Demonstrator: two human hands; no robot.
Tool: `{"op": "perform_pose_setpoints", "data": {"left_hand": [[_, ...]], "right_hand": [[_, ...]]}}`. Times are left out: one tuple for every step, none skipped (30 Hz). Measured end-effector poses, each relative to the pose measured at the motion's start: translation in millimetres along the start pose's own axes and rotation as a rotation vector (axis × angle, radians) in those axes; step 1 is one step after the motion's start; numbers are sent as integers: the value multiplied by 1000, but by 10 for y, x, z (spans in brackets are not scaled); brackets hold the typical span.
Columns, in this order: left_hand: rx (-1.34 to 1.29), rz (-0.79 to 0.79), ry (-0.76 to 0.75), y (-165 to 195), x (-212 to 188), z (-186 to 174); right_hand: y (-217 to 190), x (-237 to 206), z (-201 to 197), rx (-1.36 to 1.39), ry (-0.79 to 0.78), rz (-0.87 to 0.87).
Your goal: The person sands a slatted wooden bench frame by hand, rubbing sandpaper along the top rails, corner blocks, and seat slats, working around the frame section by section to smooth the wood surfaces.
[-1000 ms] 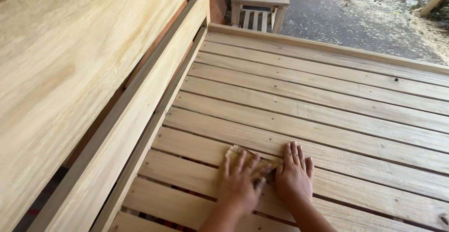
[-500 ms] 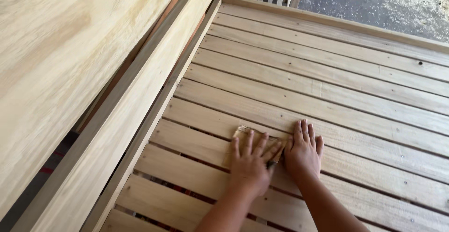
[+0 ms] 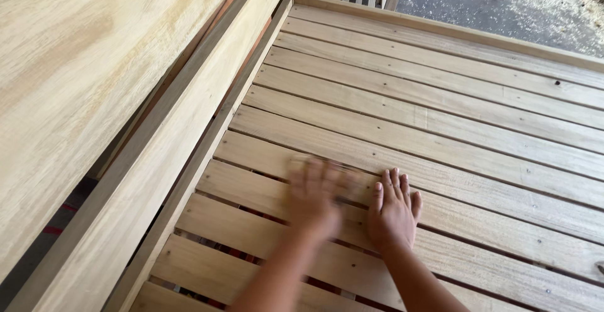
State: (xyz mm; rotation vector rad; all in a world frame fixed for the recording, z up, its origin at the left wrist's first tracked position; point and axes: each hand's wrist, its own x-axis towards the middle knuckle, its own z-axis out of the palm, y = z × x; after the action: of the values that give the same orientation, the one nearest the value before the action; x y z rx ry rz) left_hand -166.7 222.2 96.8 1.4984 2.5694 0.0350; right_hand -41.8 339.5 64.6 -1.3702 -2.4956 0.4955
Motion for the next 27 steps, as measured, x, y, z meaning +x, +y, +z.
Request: {"op": "perform_pose_setpoints", "data": {"left_hand": [[35, 56, -68, 256, 46, 58], [69, 111, -132, 389, 72, 99], [34, 104, -68, 362, 98, 113], [-4, 98, -7, 245, 120, 92], [-43, 95, 53, 84, 112, 60], [-106, -7, 71, -182, 124, -7], [-171, -110, 86, -544, 147, -101], [-79, -217, 38, -879, 158, -201], [-98, -275, 40, -1153, 137, -287], [-118, -334, 41, -1352, 122, -353], [-137, -392, 41, -1416, 118, -379], [-133, -423, 39, -1381, 121, -375], [-131, -453, 38, -1232, 118, -340], [-129, -484, 37, -1007, 143, -284], [-138, -372, 19, -707, 164, -185], [-242, -269, 99, -397, 204, -92], [-67, -118, 48, -67, 210, -2], [107, 34, -2, 158, 221, 56], [94, 57, -44, 259, 235, 95], [82, 78, -85, 314, 247, 107], [69, 101, -128, 263, 249, 80], [-34, 54, -24, 77, 262, 24], [-136, 8, 84, -161, 263, -45], [-182, -152, 40, -462, 310, -142], [-226, -310, -5, -812, 329, -250], [-134, -394, 95, -1058, 345, -338], [-138, -388, 122, -1236, 348, -397]], "right_hand": [[6, 6, -12, 12, 15, -13], [14, 10, -22, 24, 23, -12], [19, 12, -27, 38, 33, -14], [23, 12, -30, 50, 40, -14], [25, 8, -28, 52, 41, -15], [25, 6, -25, 54, 45, -19], [22, 0, -20, 57, 48, -23], [18, -1, -15, 39, 47, -23], [14, -6, -11, 20, 44, -22], [8, -6, -6, 1, 40, -21], [5, -7, -4, -2, 40, -23], [1, -5, -2, -4, 42, -25], [0, -2, -2, -7, 45, -27], [-1, 1, -3, -4, 39, -18], [0, 6, -3, -3, 34, -10], [3, 10, -4, -1, 26, -5], [5, 14, -3, -2, 29, -9], [10, 18, -3, -2, 33, -13], [15, 21, -2, -3, 38, -18], [20, 23, -1, 1, 37, -22], [25, 24, 1, 5, 36, -24], [30, 23, 2, 3, 36, -24], [34, 22, 4, 0, 38, -32], [37, 19, 5, -4, 37, -39], [38, 16, 7, -7, 38, -44], [40, 13, 6, 0, 40, -37], [38, 9, 8, 4, 39, -30]]}}
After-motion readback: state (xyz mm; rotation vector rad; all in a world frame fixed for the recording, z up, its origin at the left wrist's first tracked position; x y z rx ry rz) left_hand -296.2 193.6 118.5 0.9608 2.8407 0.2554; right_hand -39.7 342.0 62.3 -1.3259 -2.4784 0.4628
